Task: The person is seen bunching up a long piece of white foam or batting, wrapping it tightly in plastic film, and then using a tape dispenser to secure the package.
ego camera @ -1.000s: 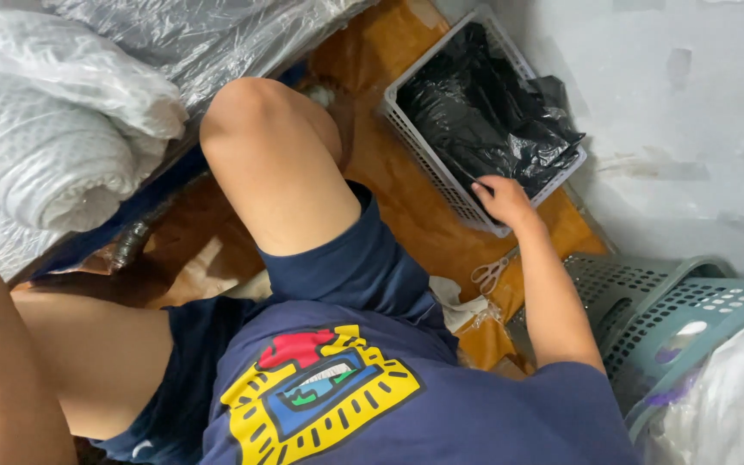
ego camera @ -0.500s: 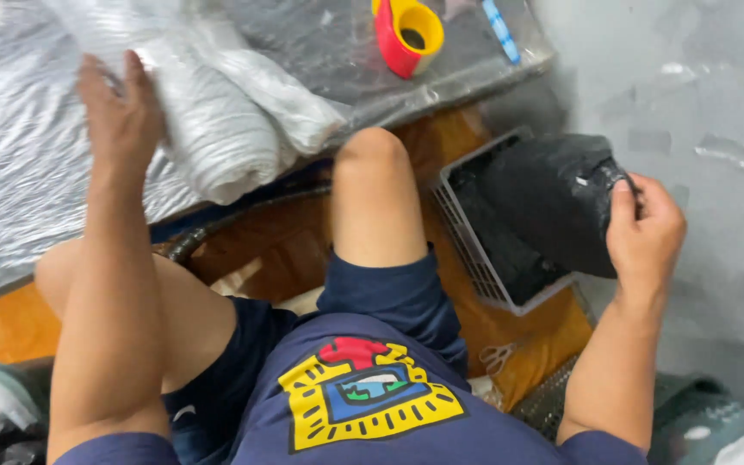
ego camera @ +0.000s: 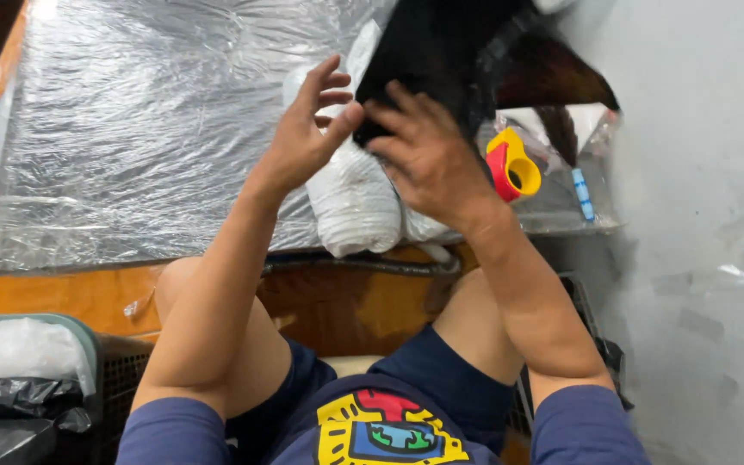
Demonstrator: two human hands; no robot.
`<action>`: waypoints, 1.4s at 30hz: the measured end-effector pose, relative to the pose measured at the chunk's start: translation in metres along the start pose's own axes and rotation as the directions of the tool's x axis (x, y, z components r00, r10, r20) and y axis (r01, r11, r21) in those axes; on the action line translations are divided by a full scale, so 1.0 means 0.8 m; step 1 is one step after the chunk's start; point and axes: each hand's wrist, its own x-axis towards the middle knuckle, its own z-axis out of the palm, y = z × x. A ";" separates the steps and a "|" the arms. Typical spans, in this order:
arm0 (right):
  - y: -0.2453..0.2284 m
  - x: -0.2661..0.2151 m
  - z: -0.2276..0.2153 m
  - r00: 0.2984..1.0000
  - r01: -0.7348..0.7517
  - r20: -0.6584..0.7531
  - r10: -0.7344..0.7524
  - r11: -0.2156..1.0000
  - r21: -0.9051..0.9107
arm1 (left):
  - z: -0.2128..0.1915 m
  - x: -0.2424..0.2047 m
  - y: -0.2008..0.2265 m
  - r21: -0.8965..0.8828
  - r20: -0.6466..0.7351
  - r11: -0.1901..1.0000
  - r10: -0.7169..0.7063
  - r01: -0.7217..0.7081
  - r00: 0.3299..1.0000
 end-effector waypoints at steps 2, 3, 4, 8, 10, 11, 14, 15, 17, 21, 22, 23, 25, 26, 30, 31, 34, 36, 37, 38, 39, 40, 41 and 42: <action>-0.008 0.026 0.026 0.987 0.133 0.098 -0.130 0.991 -0.020 | -0.010 0.000 -0.013 0.006 0.041 0.999 0.046 -0.046 0.998; -0.012 0.033 0.033 0.973 0.191 0.129 -0.192 0.981 0.015 | -0.014 -0.001 -0.017 0.045 -0.043 0.999 -0.005 0.007 0.999; -0.016 0.040 0.041 0.955 0.248 0.158 -0.253 0.967 0.051 | -0.018 -0.002 -0.022 0.079 -0.129 0.995 -0.054 0.064 0.990; 0.015 0.019 0.092 0.932 0.333 0.138 -0.335 0.942 0.036 | -0.042 0.004 -0.087 -0.095 -0.382 0.932 -0.359 0.350 0.852; 0.024 0.009 0.101 0.944 0.249 0.218 -0.247 0.968 0.019 | -0.044 0.009 -0.096 -0.186 -0.413 0.930 -0.368 0.318 0.833; 0.025 0.007 0.098 0.941 0.257 0.217 -0.258 0.966 0.032 | -0.044 0.010 -0.093 -0.182 -0.424 0.928 -0.371 0.324 0.826; 0.036 -0.002 0.088 0.947 0.206 0.249 -0.204 0.978 0.018 | -0.038 0.013 -0.078 -0.253 -0.454 0.928 -0.363 0.273 0.814; 0.043 -0.005 0.085 0.959 0.174 0.233 -0.161 0.984 -0.039 | -0.034 0.013 -0.069 -0.320 -0.447 0.909 -0.393 0.267 0.804; 0.063 -0.014 0.085 0.970 0.138 0.213 -0.116 0.986 -0.093 | -0.027 0.013 -0.057 -0.383 -0.436 0.886 -0.424 0.263 0.794; 0.084 -0.022 0.072 0.977 -0.174 0.076 0.202 0.946 -0.272 | -0.004 0.005 -0.042 -0.549 -0.407 0.811 -0.472 0.204 0.782; 0.081 -0.019 0.063 0.962 -0.262 0.012 0.272 0.937 -0.231 | 0.003 0.002 -0.036 -0.578 -0.402 0.796 -0.470 0.180 0.786; 0.069 -0.014 0.057 0.963 -0.262 0.006 0.271 0.936 -0.233 | 0.014 -0.001 -0.036 -0.576 -0.401 0.798 -0.464 0.176 0.790; 0.045 -0.004 0.044 0.938 -0.340 -0.037 0.344 0.937 0.086 | 0.035 -0.009 -0.034 -0.428 -0.469 0.899 -0.307 0.091 0.828; 0.044 -0.006 0.050 0.938 -0.340 -0.041 0.344 0.937 0.084 | 0.046 -0.018 -0.031 -0.428 -0.468 0.899 -0.304 0.088 0.830; 0.043 -0.007 0.065 0.867 -0.470 0.093 0.489 0.744 0.476 | 0.087 -0.048 -0.022 0.181 -0.359 0.979 0.155 -0.094 0.920; 0.043 -0.005 0.070 0.877 -0.449 0.087 0.473 0.739 0.502 | 0.095 -0.057 -0.021 0.378 -0.230 0.906 0.289 -0.188 0.929; 0.045 -0.006 0.058 0.888 -0.432 0.034 0.459 0.804 0.408 | 0.097 -0.051 -0.013 0.437 -0.109 0.824 0.447 -0.361 0.888; 0.047 -0.003 0.047 0.894 -0.417 0.035 0.447 0.800 0.430 | 0.084 -0.044 -0.005 0.442 -0.113 0.804 0.490 -0.398 0.864; 0.047 -0.002 0.042 0.896 -0.409 0.036 0.442 0.793 0.451 | 0.078 -0.040 0.000 0.442 -0.113 0.785 0.529 -0.435 0.841; 0.052 -0.005 0.037 0.898 -0.407 0.036 0.439 0.794 0.453 | 0.070 -0.038 -0.008 0.444 -0.114 0.784 0.530 -0.433 0.840; 0.057 -0.007 0.033 0.903 -0.404 0.053 0.426 0.803 0.437 | 0.062 -0.035 -0.015 0.467 -0.171 0.794 0.512 -0.389 0.842; 0.062 -0.009 0.029 0.908 -0.401 0.070 0.412 0.813 0.422 | 0.054 -0.032 -0.023 0.486 -0.227 0.804 0.495 -0.343 0.839; 0.074 -0.017 0.031 0.908 -0.402 0.070 0.413 0.813 0.421 | 0.040 -0.027 -0.019 0.485 -0.227 0.804 0.495 -0.344 0.839; 0.086 -0.025 0.034 0.964 -0.264 0.055 0.260 0.914 0.309 | 0.026 -0.022 -0.016 0.551 -0.223 0.756 0.540 -0.352 0.811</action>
